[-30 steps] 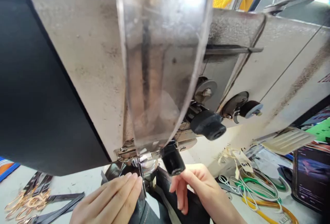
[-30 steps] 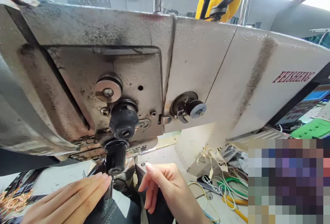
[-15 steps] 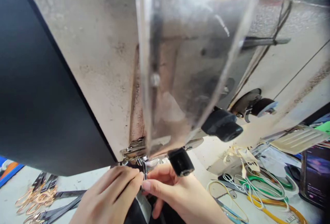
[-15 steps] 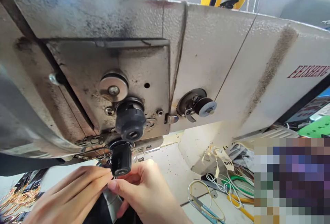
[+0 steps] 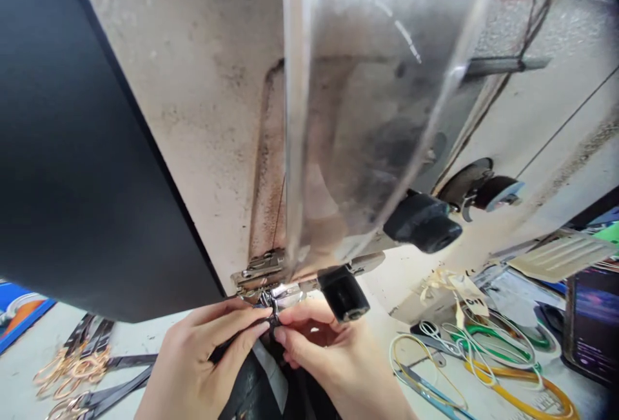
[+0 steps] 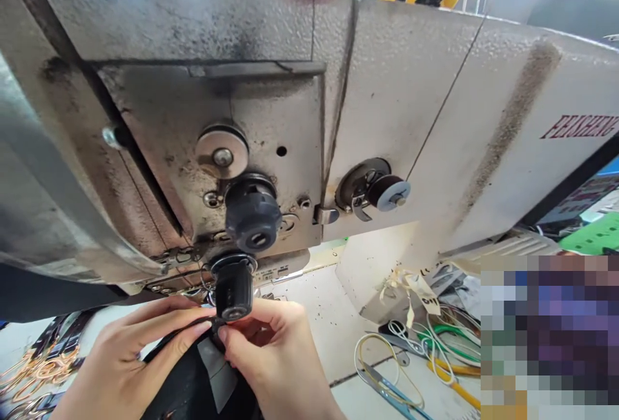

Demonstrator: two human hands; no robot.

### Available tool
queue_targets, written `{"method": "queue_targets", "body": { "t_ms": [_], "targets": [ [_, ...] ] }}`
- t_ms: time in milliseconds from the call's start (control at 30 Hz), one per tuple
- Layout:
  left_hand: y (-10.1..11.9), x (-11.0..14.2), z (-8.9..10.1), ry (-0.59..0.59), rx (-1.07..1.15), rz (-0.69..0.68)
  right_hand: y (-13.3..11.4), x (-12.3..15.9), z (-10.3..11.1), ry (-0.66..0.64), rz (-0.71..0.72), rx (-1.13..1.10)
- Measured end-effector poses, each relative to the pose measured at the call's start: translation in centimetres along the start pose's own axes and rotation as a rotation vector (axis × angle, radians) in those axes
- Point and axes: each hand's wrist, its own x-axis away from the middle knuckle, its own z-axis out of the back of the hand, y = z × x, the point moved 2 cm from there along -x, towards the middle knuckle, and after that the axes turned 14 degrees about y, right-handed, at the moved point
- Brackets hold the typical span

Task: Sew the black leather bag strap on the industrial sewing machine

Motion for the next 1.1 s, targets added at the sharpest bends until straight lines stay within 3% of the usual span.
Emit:
{"method": "queue_targets", "body": {
  "t_ms": [100, 267, 467, 667, 733, 867, 1100],
  "targets": [
    [-0.1, 0.4, -0.4, 0.003, 0.024, 0.088, -0.1, 0.4, 0.1, 0.036, 0.159, 0.16],
    [-0.2, 0.9, -0.6, 0.122, -0.042, 0.036, -1.0, 0.7, 0.3, 0.021, 0.262, 0.256],
    [0.4, 0.1, -0.3, 0.159, -0.039, -0.073, -0.9, -0.9, 0.6, -0.193, 0.026, 0.124],
    [0.1, 0.8, -0.4, 0.066, -0.101, -0.152, -0.5, -1.4, 0.7, -0.142, 0.058, 0.127],
    [0.1, 0.8, -0.4, 0.067, -0.112, -0.15, -0.6, -1.1, 0.5, -0.059, 0.171, 0.168],
    [0.4, 0.6, -0.3, 0.108, -0.099, -0.143, -0.8, -0.6, 0.5, 0.092, 0.55, 0.331],
    [0.3, 0.9, 0.0, 0.021, -0.095, -0.068, -1.6, 0.4, 0.7, 0.03, 0.878, 0.539]
  ]
}}
